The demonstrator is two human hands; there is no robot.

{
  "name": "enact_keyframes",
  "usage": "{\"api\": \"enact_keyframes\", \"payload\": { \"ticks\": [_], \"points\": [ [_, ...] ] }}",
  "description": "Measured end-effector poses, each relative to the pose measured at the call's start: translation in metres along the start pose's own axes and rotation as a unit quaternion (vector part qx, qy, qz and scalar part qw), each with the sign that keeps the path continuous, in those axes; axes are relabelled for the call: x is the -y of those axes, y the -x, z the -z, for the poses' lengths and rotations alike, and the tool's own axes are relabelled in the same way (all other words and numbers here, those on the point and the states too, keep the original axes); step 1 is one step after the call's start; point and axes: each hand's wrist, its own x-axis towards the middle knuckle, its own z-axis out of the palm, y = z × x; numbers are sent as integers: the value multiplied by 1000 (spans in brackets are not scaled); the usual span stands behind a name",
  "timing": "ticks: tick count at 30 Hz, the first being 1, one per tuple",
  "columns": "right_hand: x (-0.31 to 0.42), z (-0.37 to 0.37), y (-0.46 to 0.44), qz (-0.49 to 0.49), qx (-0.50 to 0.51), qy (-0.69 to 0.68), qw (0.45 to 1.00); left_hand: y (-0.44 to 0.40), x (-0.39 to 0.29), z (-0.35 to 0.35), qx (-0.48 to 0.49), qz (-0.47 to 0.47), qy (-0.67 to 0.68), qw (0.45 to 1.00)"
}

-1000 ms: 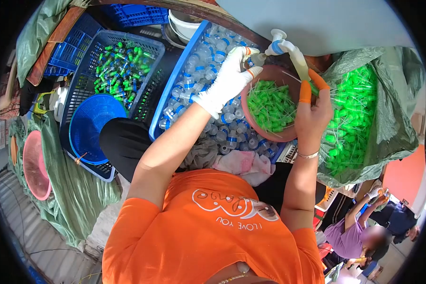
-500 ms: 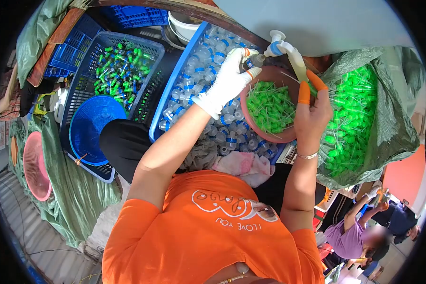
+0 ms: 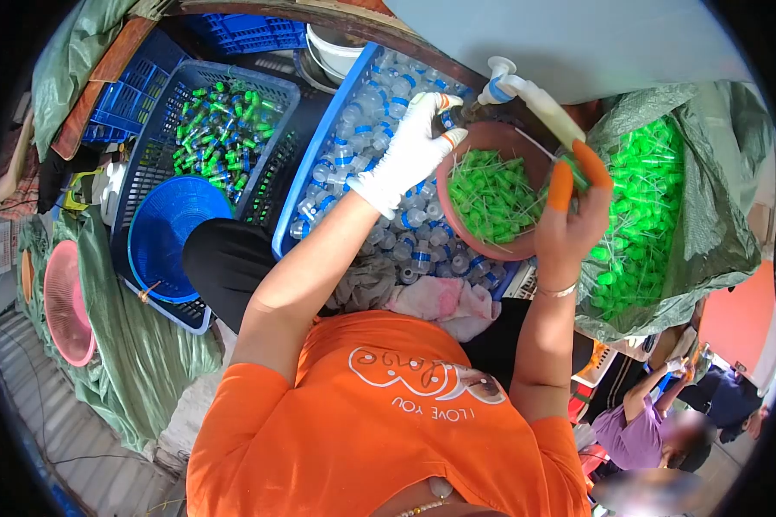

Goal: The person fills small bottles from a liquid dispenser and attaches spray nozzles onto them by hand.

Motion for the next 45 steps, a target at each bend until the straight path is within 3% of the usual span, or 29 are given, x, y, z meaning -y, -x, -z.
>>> {"api": "enact_keyframes", "payload": {
  "ticks": [4,8,13,17,20,25,28,30,33,34,35,39,40,43,44,45],
  "points": [
    [7,0,18,-113,106,21,988,16,-3,8,40,-15,-40,998],
    [-13,-9,32,-98,169,66,978,27,-23,16,124,-102,-153,975],
    [-17,-10,38,-107,212,76,968,32,-15,6,183,-19,4,983],
    [-13,-3,28,-135,86,-20,987,29,-12,4,196,40,113,973],
    [-11,-5,26,-90,172,33,980,31,-16,2,217,77,174,957],
    [-25,-14,38,-44,216,56,974,35,-17,-3,220,60,89,970],
    [-35,-19,40,-95,238,4,966,37,-16,-13,188,91,5,978],
    [-50,-22,49,-99,218,-26,971,39,-13,-22,176,13,5,984],
    [-79,-26,61,-86,227,-50,969,45,-18,-27,139,1,-44,989],
    [-72,-21,59,-302,234,-147,912,45,-22,-26,152,-42,-108,982],
    [-67,-18,56,-500,231,-227,803,44,-24,-27,166,-87,-169,968],
    [-58,-17,58,-538,215,-315,752,44,-21,-31,150,-154,-239,947],
    [-58,-16,59,-537,215,-316,752,44,-18,-30,149,-155,-239,947],
    [-61,-15,70,-260,297,-137,909,47,-15,-17,190,-12,11,982],
    [-64,-13,72,-263,295,-136,908,50,-18,-14,193,-10,12,981],
    [-71,-11,72,-309,322,-150,882,52,-21,-11,185,-68,-28,980]
  ]
}}
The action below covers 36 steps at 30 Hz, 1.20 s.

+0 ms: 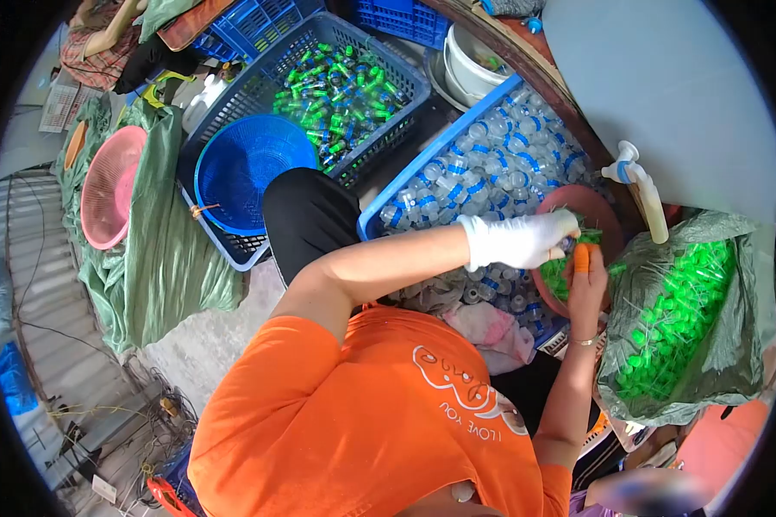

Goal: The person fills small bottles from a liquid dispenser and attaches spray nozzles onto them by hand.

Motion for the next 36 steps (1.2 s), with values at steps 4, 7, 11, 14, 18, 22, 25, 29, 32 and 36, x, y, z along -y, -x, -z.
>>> {"api": "enact_keyframes", "payload": {
  "ticks": [4,7,11,14,18,22,25,29,32,36],
  "points": [
    [4,4,3,-55,24,-3,998,8,-5,-1,-11,-75,-89,993],
    [39,-9,9,29,-52,85,995,10,1,-2,0,-33,-70,997],
    [46,-8,23,171,-28,277,945,16,5,9,59,54,62,995],
    [34,-10,29,50,-12,161,986,31,-5,2,47,53,44,997],
    [37,-19,36,83,12,189,978,45,-2,6,96,126,94,983],
    [38,-22,42,115,35,145,982,53,-13,8,108,95,92,985],
    [34,-25,40,-128,109,-46,985,63,-18,4,67,91,37,993],
    [43,-27,25,-55,126,-4,990,62,-13,36,1,128,-7,992],
    [35,-12,1,89,-45,242,965,56,8,112,-183,67,-431,881],
    [-15,-14,-30,128,-31,402,906,41,17,122,-176,41,-542,821]
  ]
}}
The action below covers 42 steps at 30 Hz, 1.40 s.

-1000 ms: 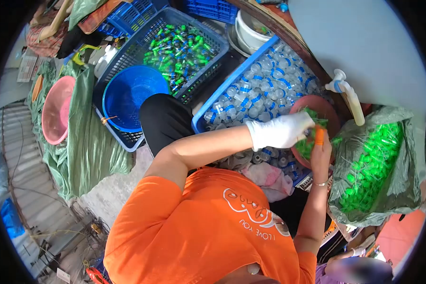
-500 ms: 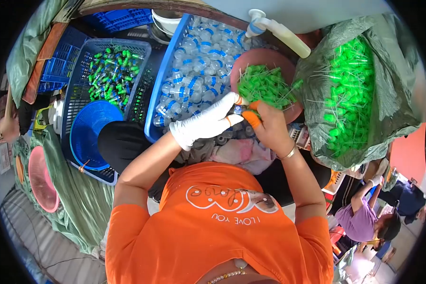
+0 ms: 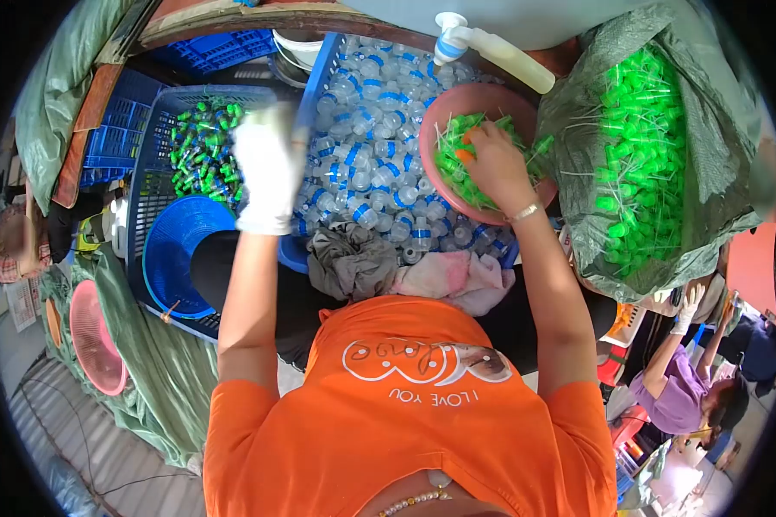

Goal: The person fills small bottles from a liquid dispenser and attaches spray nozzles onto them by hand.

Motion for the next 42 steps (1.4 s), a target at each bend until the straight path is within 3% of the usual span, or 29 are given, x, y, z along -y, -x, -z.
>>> {"api": "enact_keyframes", "payload": {
  "ticks": [3,6,11,12,13,14,15,18,19,22,27,30,34,42],
  "points": [
    [3,-13,-6,-28,85,49,995,1,-27,-40,57,-32,1,998],
    [6,-13,-7,10,54,48,997,-3,-46,-85,113,-34,-17,993],
    [12,21,6,-25,-47,19,998,-4,-41,-107,144,-32,-64,987],
    [11,26,10,-10,-82,-5,997,-5,-43,-106,141,74,197,967],
    [11,32,14,5,-116,-29,993,-7,-47,-101,128,174,442,871],
    [12,37,16,19,-149,-53,987,-9,-52,-96,104,260,653,704],
    [16,41,17,20,-148,-54,987,-11,-56,-91,103,261,652,704],
    [31,59,12,30,-190,-42,980,-30,-73,-68,134,289,868,381],
    [33,65,11,30,-192,-41,980,-31,-74,-70,134,287,868,381],
    [35,82,9,40,-230,-164,958,-31,-75,-82,126,279,905,296],
    [53,101,-1,68,-357,-149,920,-36,-84,-88,136,256,909,298],
    [58,108,-3,12,-304,-104,947,-45,-97,-66,148,189,856,458],
    [53,105,-2,-21,-276,-97,956,-47,-97,-67,159,171,830,506],
    [51,104,-3,-10,-279,-95,955,-46,-100,-62,154,181,833,501]
  ]
}}
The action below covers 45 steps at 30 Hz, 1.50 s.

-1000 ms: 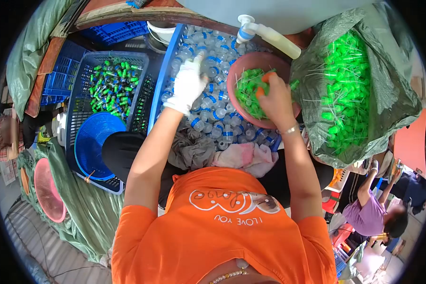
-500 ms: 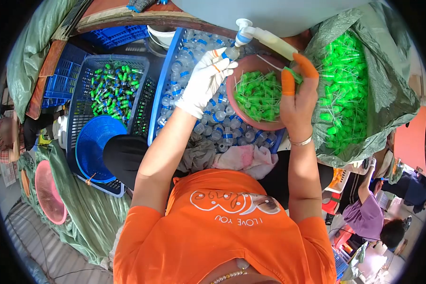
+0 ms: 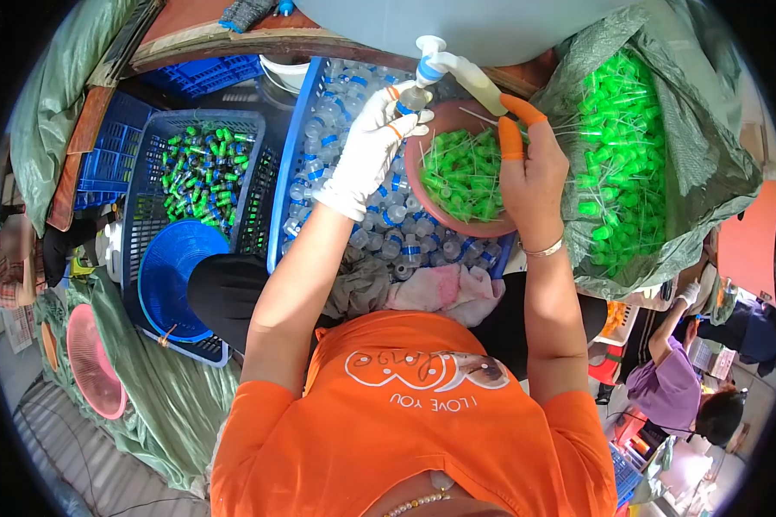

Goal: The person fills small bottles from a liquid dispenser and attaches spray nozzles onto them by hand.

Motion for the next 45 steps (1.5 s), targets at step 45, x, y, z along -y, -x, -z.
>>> {"api": "enact_keyframes", "payload": {
  "ticks": [45],
  "points": [
    [-7,1,33,21,31,-31,999,32,-9,-31,70,119,-211,968]
  ]
}}
